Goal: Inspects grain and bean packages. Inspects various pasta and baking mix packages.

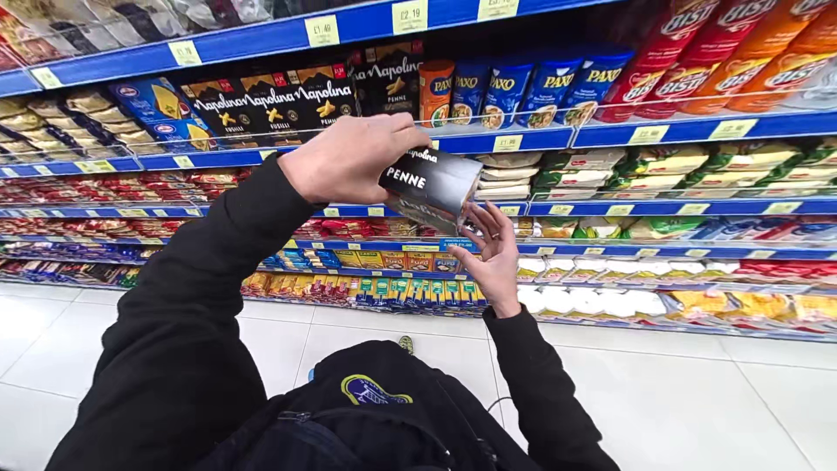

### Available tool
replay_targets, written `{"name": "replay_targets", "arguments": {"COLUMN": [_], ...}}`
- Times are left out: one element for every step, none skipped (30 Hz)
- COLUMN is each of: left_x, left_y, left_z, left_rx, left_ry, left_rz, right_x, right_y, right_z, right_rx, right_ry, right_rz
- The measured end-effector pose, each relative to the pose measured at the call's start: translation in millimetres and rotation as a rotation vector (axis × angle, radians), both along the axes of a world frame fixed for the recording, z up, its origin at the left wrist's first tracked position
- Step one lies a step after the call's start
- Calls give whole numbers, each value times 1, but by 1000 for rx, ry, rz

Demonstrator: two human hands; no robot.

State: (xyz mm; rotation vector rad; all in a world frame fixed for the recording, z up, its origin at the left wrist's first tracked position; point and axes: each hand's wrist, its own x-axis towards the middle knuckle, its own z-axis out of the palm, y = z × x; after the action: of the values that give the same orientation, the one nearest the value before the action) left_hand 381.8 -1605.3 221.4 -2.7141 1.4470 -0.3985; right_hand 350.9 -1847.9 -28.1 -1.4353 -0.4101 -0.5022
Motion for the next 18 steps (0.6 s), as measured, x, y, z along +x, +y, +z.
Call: {"name": "replay_targets", "arguments": {"left_x": [13, 26, 40, 54, 67, 79, 90, 101, 112, 123, 132, 140, 148, 155, 163, 170, 178, 183], "left_y": [4, 9, 14, 18, 21, 24, 26, 28, 30, 32, 33, 34, 34, 36, 37, 39, 41, 42], "left_z": [6, 12, 19, 26, 30, 35, 39, 39, 39, 39, 37, 34, 31, 28, 25, 23, 23, 23], "left_rx": [-2, -8, -23, -45, -64, -79, -89, -94, -95, -91, -88, -83, -78, -73, -69, -65, -62, -58], "left_ry": [-23, -46, -71, -99, -132, -155, -167, -181, -201, -217, -225, -224, -223, -220, -210, -201, -187, -166], "left_rz": [25, 51, 68, 79, 99, 126, 159, 190, 213, 231, 246, 260, 271, 275, 275, 271, 271, 279], "right_x": [9, 16, 23, 28, 32, 36, 40, 42, 45, 50, 53, 55, 57, 60, 62, 64, 66, 68], "right_y": [1, 1, 2, 3, 5, 7, 10, 12, 14, 16, 18, 20, 21, 23, 24, 26, 27, 28], "right_z": [3, 4, 4, 3, 1, -1, -3, -6, -8, -10, -12, -14, -16, -16, -17, -17, -16, -16], "right_rx": [1, 3, 2, -3, -12, -21, -26, -27, -28, -25, -19, -15, -9, -6, -7, -8, -13, -19], "right_ry": [5, 8, 10, 19, 33, 43, 52, 63, 69, 72, 77, 84, 87, 91, 96, 101, 110, 120], "right_rz": [-14, -20, -25, -27, -26, -25, -23, -18, -7, 2, 9, 16, 21, 23, 23, 24, 23, 21]}}
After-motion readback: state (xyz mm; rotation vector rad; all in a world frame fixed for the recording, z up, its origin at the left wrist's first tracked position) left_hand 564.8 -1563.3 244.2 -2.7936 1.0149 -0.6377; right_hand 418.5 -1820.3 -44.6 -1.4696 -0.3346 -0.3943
